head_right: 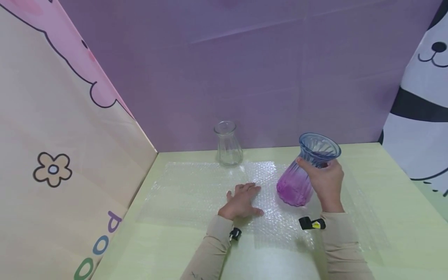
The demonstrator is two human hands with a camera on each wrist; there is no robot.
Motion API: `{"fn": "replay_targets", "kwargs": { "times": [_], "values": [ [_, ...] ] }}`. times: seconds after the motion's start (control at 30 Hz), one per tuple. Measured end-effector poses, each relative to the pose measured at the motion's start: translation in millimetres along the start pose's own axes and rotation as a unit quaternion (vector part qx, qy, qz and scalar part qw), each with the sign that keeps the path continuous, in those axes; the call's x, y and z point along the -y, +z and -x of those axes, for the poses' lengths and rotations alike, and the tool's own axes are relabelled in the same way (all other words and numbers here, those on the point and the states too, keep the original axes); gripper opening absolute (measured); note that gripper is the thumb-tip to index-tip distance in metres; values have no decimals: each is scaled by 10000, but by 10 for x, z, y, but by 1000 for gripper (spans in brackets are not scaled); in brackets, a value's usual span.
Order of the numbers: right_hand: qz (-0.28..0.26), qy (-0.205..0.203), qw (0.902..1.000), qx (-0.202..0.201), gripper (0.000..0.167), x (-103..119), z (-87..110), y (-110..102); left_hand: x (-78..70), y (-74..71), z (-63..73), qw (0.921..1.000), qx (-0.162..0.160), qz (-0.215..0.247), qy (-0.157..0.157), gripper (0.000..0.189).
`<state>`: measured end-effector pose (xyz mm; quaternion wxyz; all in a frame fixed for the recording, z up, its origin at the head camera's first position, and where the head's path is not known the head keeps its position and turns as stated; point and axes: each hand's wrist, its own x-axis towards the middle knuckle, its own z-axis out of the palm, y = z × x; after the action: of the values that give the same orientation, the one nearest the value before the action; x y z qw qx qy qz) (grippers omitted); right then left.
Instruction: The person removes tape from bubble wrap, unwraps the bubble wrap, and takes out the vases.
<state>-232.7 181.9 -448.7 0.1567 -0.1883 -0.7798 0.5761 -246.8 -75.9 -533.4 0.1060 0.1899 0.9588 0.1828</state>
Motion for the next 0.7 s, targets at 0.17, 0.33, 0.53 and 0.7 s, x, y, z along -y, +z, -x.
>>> {"fn": "replay_targets", "kwargs": {
  "times": [0.17, 0.33, 0.53, 0.7],
  "values": [
    [-12, 84, 9999, -79, 94, 6, 3, -4, -4, -11, 10, 10000, 8, 3, 8, 87],
    [-118, 82, 9996, -228, 88, 2, -2, -7, -4, -5, 6, 10000, 11, -35, -1, 87],
    [-302, 19, 9992, -276, 89, 5, -8, -11, -2, -9, 3, 10000, -1, -74, -4, 87],
    [-262, 131, 9993, -234, 94, 13, -9, -19, -5, -9, 8, 10000, 4, -85, 2, 87]
  ]
}}
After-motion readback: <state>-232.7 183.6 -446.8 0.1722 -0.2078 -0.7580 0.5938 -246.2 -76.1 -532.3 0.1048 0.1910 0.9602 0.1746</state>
